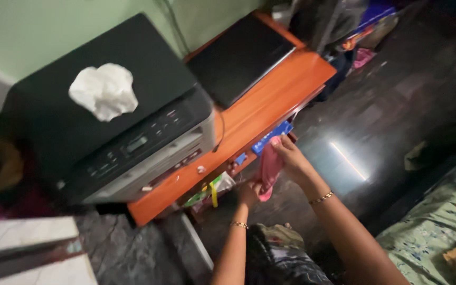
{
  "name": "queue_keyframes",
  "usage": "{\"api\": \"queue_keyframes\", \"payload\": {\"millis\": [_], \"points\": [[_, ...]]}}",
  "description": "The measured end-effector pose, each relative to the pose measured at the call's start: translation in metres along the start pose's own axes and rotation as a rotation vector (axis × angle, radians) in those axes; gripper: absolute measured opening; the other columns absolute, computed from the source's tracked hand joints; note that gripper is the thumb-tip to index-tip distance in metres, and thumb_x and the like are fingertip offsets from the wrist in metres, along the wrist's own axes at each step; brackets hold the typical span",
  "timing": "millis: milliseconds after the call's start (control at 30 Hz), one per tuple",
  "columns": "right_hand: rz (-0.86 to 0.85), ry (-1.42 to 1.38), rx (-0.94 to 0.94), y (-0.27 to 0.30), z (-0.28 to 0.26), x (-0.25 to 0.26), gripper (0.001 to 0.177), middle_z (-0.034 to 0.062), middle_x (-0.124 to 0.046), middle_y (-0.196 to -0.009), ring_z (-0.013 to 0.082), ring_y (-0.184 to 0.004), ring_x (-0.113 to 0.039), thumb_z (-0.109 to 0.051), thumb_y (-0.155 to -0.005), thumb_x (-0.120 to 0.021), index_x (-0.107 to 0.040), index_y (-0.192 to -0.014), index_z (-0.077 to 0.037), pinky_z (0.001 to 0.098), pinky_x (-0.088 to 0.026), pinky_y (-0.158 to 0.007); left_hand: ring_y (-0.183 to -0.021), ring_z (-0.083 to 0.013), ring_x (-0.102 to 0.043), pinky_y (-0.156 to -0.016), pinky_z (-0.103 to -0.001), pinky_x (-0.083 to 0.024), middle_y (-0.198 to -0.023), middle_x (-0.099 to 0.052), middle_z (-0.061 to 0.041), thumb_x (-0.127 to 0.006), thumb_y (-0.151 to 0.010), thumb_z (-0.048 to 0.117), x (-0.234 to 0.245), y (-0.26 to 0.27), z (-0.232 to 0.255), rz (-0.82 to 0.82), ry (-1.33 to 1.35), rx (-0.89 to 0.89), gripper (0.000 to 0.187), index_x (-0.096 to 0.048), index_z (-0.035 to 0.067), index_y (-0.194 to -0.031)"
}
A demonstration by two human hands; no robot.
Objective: The person wipes a printer, a laptop, and a wooden table with a pink cloth, then moves to wipe the headboard of a bed. The person handles a hair straightener and a white tissue during the cleaning.
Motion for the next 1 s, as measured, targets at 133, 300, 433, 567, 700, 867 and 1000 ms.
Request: {"api": "queue_keyframes", "payload": {"millis": [133, 300, 433, 567, 700, 867, 1000], "points": [[0.141, -0.015, 0.205, -0.019, -0.012, 0.065, 0.021, -0.0023, -0.06, -0.103, 0.0063, -0.093, -0.057, -0.008, -0.096, -0.067, -0.056, -0.114, -0.008, 0.0228, -0.049, -0.082, -0.091, -0.0242, -0.067, -0.077, -0.044, -0.054, -0.109, -0.073, -0.013, -0.055, -0.093, 0.043, -0.018, -0.013, 0.011, -0.045, 0.745, 0.688, 0.044, -0.067, 0.014, -0.125], [0.25, 0.093, 0.258, -0.022, -0.029, 0.112, 0.025, -0.0031, -0.059, -0.104, 0.006, -0.095, -0.055, -0.008, -0.095, -0.069, -0.057, -0.117, -0.007, 0.0222, -0.046, -0.082, -0.114, -0.0213, -0.063, -0.095, -0.037, -0.05, -0.123, -0.07, -0.012, -0.067, -0.094, 0.051, 0.012, -0.034, 0.081, 0.001, 0.724, 0.299, 0.06, -0.065, 0.002, -0.128], [0.183, 0.154, 0.24, -0.017, -0.061, 0.119, 0.025, -0.0029, -0.06, -0.103, 0.0069, -0.094, -0.056, -0.01, -0.094, -0.069, -0.058, -0.116, -0.009, 0.0247, -0.049, -0.08, -0.118, -0.0299, -0.058, -0.094, -0.043, -0.051, -0.129, -0.058, -0.02, -0.092, -0.064, 0.046, 0.011, -0.058, 0.13, -0.17, 0.381, 0.061, 0.111, -0.03, 0.001, -0.145], [0.053, -0.019, 0.255, -0.024, -0.09, 0.127, 0.026, -0.0004, -0.059, -0.106, 0.0101, -0.097, -0.057, -0.009, -0.098, -0.071, -0.057, -0.12, -0.007, 0.0267, -0.051, -0.082, -0.111, -0.0333, -0.069, -0.089, -0.043, -0.057, -0.123, -0.071, -0.021, -0.087, -0.069, 0.049, -0.03, -0.084, 0.135, -0.371, -0.064, -0.004, 0.078, -0.065, 0.003, -0.128], [0.294, 0.171, 0.273, -0.036, -0.103, 0.168, 0.042, 0.0018, -0.059, -0.119, 0.0153, -0.108, -0.06, -0.013, -0.093, -0.07, -0.056, -0.132, -0.009, 0.0314, -0.057, -0.084, -0.094, -0.028, -0.068, -0.077, -0.04, -0.053, -0.112, -0.076, -0.023, -0.078, -0.093, 0.042, -0.06, -0.099, 0.138, -0.507, 0.285, 0.273, 0.056, -0.075, -0.004, -0.125], [0.29, 0.34, 0.212, -0.038, -0.093, 0.247, 0.061, 0.0108, -0.063, -0.133, 0.0244, -0.122, -0.06, -0.017, -0.087, -0.077, -0.055, -0.143, -0.009, 0.0351, -0.055, -0.096, -0.111, -0.0118, -0.065, -0.098, -0.031, -0.05, -0.121, -0.07, -0.002, -0.059, -0.101, 0.022, -0.042, -0.134, 0.194, -0.393, 1.015, 0.203, 0.033, -0.065, 0.007, -0.13], [0.047, 0.771, 0.096, -0.033, -0.059, 0.284, 0.071, 0.0106, -0.06, -0.145, 0.0225, -0.133, -0.057, -0.019, -0.08, -0.085, -0.055, -0.143, -0.01, 0.0364, -0.049, -0.106, -0.112, -0.0135, -0.063, -0.101, -0.034, -0.047, -0.119, -0.07, -0.001, -0.054, -0.106, 0.023, -0.039, -0.15, 0.248, -0.416, 1.155, 0.25, 0.028, -0.063, 0.007, -0.127]]}}
Point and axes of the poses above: each hand's wrist, its own y-axis away from the middle knuckle, its own x-axis out of the back of the hand, z = x × y, the point moved 1 cm from there along -y, towards the middle knuckle
